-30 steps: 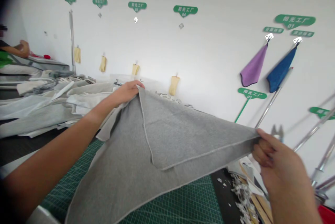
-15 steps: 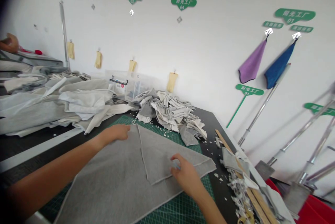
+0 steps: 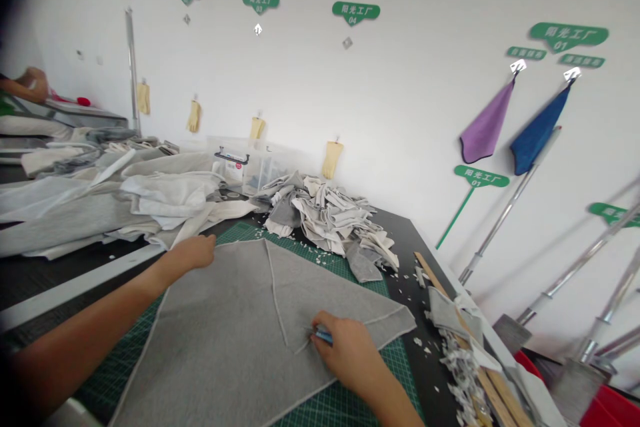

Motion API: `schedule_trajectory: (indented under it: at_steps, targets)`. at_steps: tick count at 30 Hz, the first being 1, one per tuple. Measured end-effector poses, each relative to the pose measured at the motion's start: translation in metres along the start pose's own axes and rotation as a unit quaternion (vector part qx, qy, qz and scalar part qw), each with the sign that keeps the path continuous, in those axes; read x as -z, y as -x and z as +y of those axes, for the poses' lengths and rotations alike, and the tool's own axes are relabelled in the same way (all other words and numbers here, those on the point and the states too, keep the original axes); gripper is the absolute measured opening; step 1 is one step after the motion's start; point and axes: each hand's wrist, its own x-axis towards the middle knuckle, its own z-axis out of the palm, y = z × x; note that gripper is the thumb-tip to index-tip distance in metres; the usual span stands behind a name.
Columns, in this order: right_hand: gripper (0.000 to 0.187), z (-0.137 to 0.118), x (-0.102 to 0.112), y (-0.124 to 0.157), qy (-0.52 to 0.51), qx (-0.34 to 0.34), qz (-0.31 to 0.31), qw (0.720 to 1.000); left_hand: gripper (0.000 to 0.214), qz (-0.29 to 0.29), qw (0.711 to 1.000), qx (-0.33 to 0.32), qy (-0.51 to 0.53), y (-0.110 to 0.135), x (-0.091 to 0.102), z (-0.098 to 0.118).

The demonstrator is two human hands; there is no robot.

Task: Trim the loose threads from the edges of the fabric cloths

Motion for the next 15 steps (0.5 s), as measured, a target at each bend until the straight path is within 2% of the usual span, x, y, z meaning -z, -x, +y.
schedule_trajectory:
  at_steps: [4, 7, 11, 13, 15]
  targets:
    - [0.027, 0.003, -0.004, -0.003, 0.018, -0.004, 0.018, 1.0, 0.037, -0.026, 0.998, 0.059, -0.015, -0.002, 0.009, -0.008]
    - [0.025, 0.01, 0.005, -0.001, -0.029, -0.017, 0.064, 0.997, 0.032, -0.008, 0.999, 0.048, -0.023, -0.001, 0.011, -0.012]
    - [0.032, 0.023, 0.037, 0.009, -0.117, -0.043, 0.144, 0.982, 0.032, 0.054, 0.998, 0.006, 0.007, -0.003, 0.017, -0.013]
    - [0.035, 0.029, 0.059, 0.016, -0.13, -0.058, 0.191, 0.971, 0.035, 0.087, 0.995, -0.01, 0.042, -0.004, 0.029, -0.008]
    - [0.037, 0.036, 0.082, 0.026, -0.114, -0.082, 0.251, 0.958, 0.038, 0.131, 0.988, -0.03, 0.078, 0.0, 0.05, -0.001]
